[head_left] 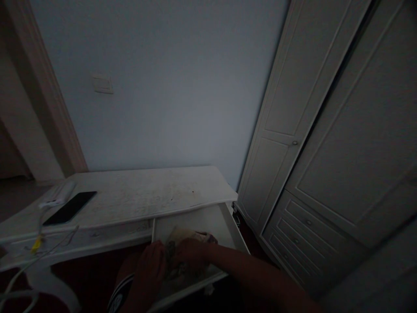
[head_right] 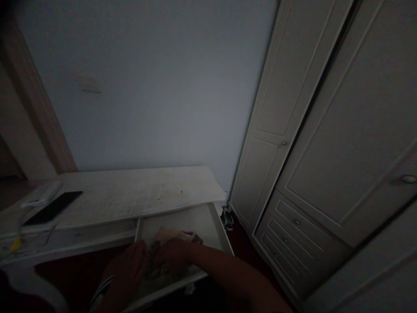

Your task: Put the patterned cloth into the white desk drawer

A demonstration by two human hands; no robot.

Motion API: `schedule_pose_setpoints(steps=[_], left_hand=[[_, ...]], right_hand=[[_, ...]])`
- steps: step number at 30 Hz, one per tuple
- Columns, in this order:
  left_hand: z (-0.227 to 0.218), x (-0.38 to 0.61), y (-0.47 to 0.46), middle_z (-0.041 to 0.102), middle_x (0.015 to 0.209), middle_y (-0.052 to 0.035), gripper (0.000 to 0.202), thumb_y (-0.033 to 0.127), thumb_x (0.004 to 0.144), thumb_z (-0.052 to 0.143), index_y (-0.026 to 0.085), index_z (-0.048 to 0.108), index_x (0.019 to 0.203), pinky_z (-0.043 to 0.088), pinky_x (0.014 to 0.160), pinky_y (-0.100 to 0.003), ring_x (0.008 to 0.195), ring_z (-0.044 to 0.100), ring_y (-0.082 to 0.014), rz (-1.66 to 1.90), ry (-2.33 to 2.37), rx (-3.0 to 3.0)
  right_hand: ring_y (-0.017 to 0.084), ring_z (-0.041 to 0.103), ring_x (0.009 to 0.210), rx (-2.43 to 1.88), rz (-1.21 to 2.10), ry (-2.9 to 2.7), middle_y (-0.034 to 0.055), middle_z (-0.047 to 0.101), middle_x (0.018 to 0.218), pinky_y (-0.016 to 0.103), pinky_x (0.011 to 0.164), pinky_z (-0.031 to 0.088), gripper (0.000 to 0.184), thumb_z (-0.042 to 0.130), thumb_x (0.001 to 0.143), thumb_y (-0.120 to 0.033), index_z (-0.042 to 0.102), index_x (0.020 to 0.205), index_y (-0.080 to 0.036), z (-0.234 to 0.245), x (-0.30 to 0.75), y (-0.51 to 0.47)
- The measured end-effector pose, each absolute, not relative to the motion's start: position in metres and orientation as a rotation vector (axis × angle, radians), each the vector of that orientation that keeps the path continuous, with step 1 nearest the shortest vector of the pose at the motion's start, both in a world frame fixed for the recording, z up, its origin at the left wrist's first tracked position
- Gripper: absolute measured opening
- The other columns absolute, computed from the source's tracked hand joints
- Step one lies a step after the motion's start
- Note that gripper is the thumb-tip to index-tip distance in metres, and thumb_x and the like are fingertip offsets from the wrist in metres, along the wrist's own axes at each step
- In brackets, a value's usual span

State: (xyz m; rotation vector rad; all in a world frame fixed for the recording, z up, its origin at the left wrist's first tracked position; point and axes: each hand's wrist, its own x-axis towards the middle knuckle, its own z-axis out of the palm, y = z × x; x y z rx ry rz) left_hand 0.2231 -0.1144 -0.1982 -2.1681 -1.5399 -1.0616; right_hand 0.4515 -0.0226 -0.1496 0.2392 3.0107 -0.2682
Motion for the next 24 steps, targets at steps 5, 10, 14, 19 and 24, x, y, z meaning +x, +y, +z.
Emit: schedule_pose_setpoints(steps=[5,10,14,19,24], left_hand=[[-0.197,0.222,-0.113,0.069,0.109,-0.0082,0.022,0.021,0.094,0.044,0.024,0.063,0.106,0.053,0.091,-0.043,0.105,0.064,-0.0262,-1.046,-1.529,-2.255],[-0.186,0.222,-0.115,0.068,0.114,-0.0079,0.02,0.02,0.094,0.047,0.024,0.06,0.11,0.054,0.09,-0.04,0.107,0.064,-0.0247,-1.063,-1.494,-2.272],[-0.182,0.221,-0.116,0.067,0.108,-0.0054,0.014,0.022,0.095,0.048,0.025,0.058,0.103,0.055,0.087,-0.039,0.101,0.065,-0.0235,-1.053,-1.517,-2.297],[-0.187,0.216,-0.115,0.067,0.116,-0.0068,0.021,0.019,0.095,0.045,0.025,0.058,0.109,0.055,0.092,-0.039,0.111,0.064,-0.0238,-1.062,-1.513,-2.345],[-0.195,0.216,-0.115,0.067,0.124,-0.0083,0.027,0.021,0.095,0.047,0.023,0.06,0.119,0.054,0.098,-0.04,0.119,0.063,-0.0245,-1.097,-1.558,-2.291]], right_hand=[[0.026,0.065,0.123,0.255,-0.385,3.003,0.0063,0.071,0.134,0.033,0.101,0.044,0.053,0.076,0.082,-0.023,0.063,0.134,-0.025,-0.141,0.494,-0.028],[0.029,0.064,0.123,0.769,-0.403,2.999,0.0067,0.071,0.132,0.036,0.103,0.045,0.056,0.073,0.078,-0.019,0.065,0.133,-0.027,-0.128,0.54,-0.02],[0.032,0.062,0.127,1.227,-0.351,2.946,0.0115,0.067,0.139,0.039,0.106,0.045,0.059,0.07,0.077,-0.018,0.063,0.136,-0.023,-0.119,0.554,-0.004],[0.032,0.061,0.129,1.399,-0.288,2.938,0.015,0.066,0.14,0.041,0.106,0.047,0.054,0.065,0.082,-0.019,0.063,0.136,-0.019,-0.119,0.528,0.02],[0.03,0.063,0.126,1.362,-0.263,3.007,0.0113,0.067,0.139,0.041,0.104,0.049,0.052,0.063,0.085,-0.021,0.061,0.137,-0.022,-0.122,0.476,0.03]])
